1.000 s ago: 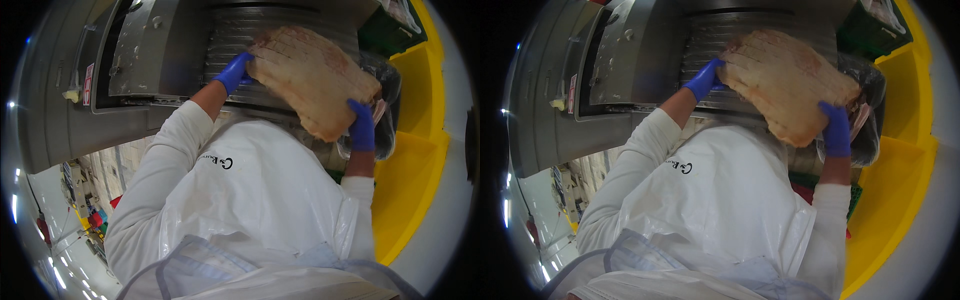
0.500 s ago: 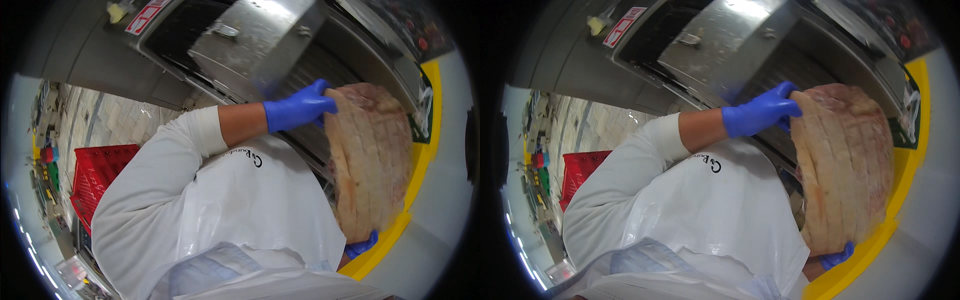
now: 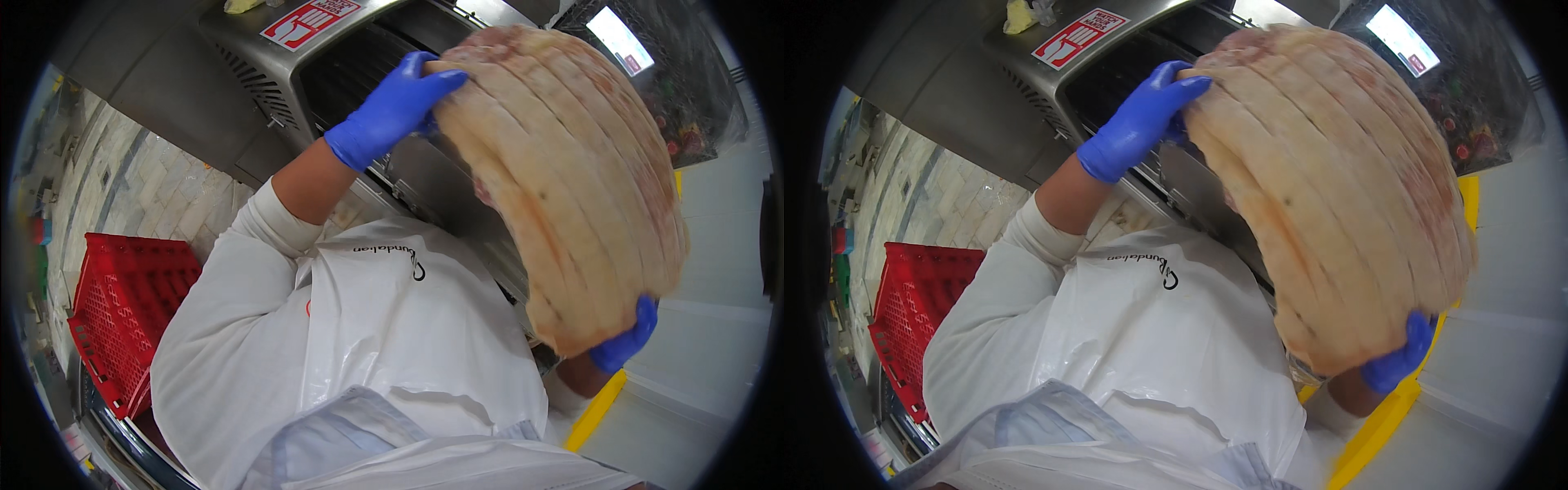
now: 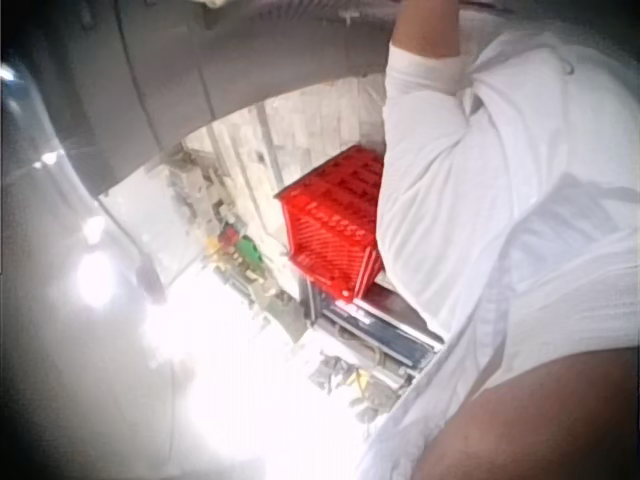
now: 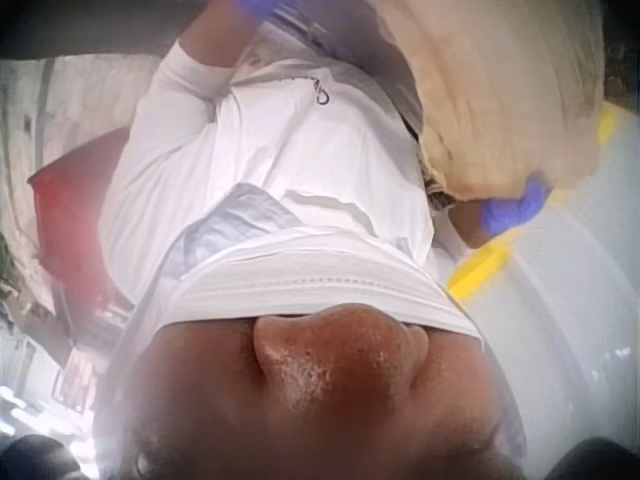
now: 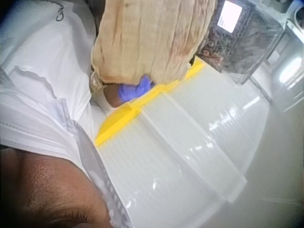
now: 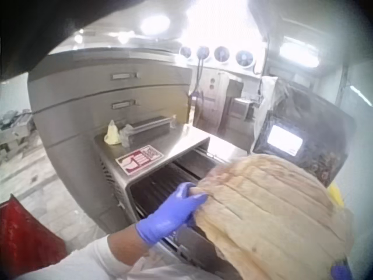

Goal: The person places large blocks of meat onto a meat slicer, operates the machine to cut thin slices, and collects the slices in a red basket. The person repeats this process with multiple blocks of meat.

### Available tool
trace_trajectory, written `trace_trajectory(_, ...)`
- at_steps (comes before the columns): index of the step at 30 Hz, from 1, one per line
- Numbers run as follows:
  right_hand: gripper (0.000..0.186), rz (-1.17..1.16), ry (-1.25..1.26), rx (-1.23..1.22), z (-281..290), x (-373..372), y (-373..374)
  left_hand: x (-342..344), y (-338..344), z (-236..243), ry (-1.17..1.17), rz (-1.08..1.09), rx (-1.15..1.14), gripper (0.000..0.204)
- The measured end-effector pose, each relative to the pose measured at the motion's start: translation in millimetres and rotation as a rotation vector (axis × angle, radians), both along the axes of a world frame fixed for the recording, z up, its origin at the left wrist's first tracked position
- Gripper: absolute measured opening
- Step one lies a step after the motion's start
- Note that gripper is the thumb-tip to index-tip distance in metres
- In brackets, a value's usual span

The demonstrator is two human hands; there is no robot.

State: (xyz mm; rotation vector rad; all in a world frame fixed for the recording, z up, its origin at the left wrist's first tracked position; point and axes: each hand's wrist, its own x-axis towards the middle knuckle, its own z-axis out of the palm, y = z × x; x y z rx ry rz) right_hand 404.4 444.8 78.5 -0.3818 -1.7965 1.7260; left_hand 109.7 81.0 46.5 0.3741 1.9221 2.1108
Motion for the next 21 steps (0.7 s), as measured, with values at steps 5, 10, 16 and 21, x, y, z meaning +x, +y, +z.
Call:
trace_trajectory(5,0.057,0.297,-0.076,-0.056,54,-138,-79,-62,-44,-93,-0.103,0.198,0.151,0.068)
trace_trajectory(10,0.063,0.513,-0.246,-0.009,56,-244,-139,-74,-70,-154,-0.479,0.368,0.254,0.062)
trace_trajectory(16,0.045,0.786,-0.470,0.228,10,-359,-153,-107,-78,-262,-0.369,0.401,0.465,0.062)
trace_trajectory(21,0.048,0.794,-0.382,0.513,-4,-355,-133,-106,-64,-245,-0.161,0.878,-0.311,0.076)
